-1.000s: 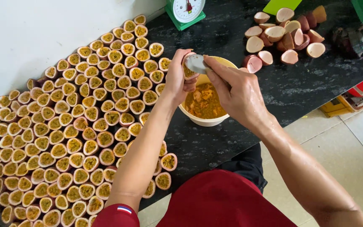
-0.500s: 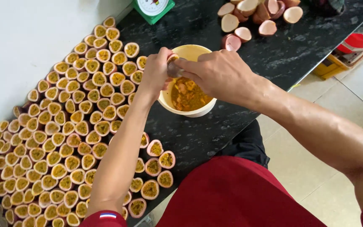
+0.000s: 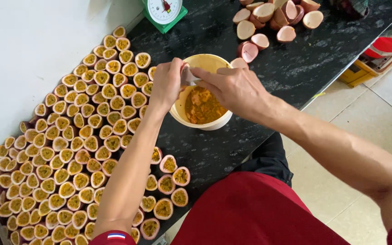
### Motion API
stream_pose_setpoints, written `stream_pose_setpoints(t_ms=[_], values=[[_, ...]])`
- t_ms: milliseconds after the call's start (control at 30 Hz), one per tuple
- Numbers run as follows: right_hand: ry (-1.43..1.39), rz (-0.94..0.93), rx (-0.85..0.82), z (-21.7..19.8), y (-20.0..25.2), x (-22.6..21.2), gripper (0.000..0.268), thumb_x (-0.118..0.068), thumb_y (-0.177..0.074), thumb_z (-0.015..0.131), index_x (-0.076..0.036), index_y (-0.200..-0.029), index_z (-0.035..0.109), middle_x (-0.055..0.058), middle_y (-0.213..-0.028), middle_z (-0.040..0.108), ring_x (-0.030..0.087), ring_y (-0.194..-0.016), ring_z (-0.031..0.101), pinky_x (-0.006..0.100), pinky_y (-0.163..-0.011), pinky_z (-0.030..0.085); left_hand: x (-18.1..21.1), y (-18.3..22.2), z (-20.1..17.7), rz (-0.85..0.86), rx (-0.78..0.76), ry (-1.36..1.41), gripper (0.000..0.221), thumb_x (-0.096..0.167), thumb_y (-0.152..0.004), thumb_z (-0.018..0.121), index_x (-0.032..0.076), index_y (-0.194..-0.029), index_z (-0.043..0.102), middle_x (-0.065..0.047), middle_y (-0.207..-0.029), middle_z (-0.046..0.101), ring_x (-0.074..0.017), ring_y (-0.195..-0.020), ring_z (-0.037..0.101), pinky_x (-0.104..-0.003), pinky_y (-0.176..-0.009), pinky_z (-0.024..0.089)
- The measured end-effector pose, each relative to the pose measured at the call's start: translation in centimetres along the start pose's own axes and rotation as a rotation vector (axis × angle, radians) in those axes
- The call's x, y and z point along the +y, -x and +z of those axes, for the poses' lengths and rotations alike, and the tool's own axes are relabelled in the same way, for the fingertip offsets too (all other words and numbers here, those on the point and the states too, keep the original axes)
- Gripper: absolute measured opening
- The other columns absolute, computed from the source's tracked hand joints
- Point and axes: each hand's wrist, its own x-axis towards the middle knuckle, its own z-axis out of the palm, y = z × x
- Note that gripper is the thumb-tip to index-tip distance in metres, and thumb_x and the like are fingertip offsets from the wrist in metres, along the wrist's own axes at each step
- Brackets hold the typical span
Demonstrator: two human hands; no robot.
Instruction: Scooping the pulp out of halved passion fruits into a bowl using a spoon.
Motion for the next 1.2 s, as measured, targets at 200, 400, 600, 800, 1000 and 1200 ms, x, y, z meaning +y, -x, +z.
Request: stream_pose_setpoints(t_ms=[200,400,600,800,1000,1200], values=[[-0.547,0.263,-0.018,-0.3,-0.5,-0.1,0.026,-0.018,-0.105,0.062,-0.005,-0.125,0.071,0.015,-0.074,0.074,0.019,-0.059,0.072,0.031,-0.058,0.058,-0.4,-0.1,0.3,0.363,0.146,-0.270,0.048,0.033,-0.102,0.044,0.001,-0.071,0.060,-0.007,-0.062,0.063,-0.0147,-0.054,0.054,-0.035,-0.055,0.040],[-0.542,0.405,-0.172,-1.1,1.0,0.7,0.028,-0.023,-0.102,0.062,-0.009,-0.122,0.076,0.015,-0.081,0.077,0.020,-0.061,0.073,0.033,-0.057,0.055,0.5,0.0,0.0,0.489,0.079,-0.219,0.047,0.034,-0.105,0.042,0.002,-0.077,0.063,-0.005,-0.066,0.065,-0.0138,-0.058,0.060,-0.031,-0.055,0.044],[-0.486,0.276,0.049,-1.5,0.9,0.4,0.028,-0.022,-0.105,0.063,-0.005,-0.126,0.073,0.016,-0.086,0.076,0.021,-0.067,0.074,0.033,-0.061,0.057,0.7,0.2,1.0,0.431,0.042,-0.194,0.049,0.034,-0.108,0.041,0.002,-0.078,0.063,-0.007,-0.064,0.063,-0.0157,-0.058,0.059,-0.032,-0.056,0.045],[-0.331,0.244,-0.054,-1.7,2.0,0.6,0.025,-0.020,-0.102,0.066,-0.009,-0.122,0.077,0.017,-0.072,0.072,0.029,-0.061,0.071,0.039,-0.058,0.055,-0.2,0.3,1.6,0.510,0.115,-0.258,0.046,0.034,-0.109,0.041,0.000,-0.084,0.061,-0.008,-0.068,0.064,-0.0175,-0.060,0.062,-0.033,-0.058,0.046],[-0.524,0.345,0.045,-1.5,2.1,-0.6,0.029,-0.021,-0.103,0.063,-0.008,-0.127,0.073,0.017,-0.082,0.074,0.023,-0.061,0.073,0.036,-0.057,0.056,-0.9,0.1,1.7,0.465,0.038,-0.055,0.052,0.041,-0.110,0.033,0.004,-0.089,0.063,-0.004,-0.065,0.063,-0.0110,-0.056,0.065,-0.028,-0.050,0.052],[-0.566,0.403,-0.009,-0.3,3.1,-0.4,0.029,-0.023,-0.105,0.062,-0.007,-0.127,0.072,0.016,-0.086,0.075,0.019,-0.069,0.073,0.035,-0.062,0.056,0.2,1.2,1.5,0.677,0.196,-0.193,0.052,0.040,-0.116,0.033,0.001,-0.100,0.063,-0.004,-0.074,0.065,-0.0080,-0.063,0.060,-0.028,-0.058,0.046]])
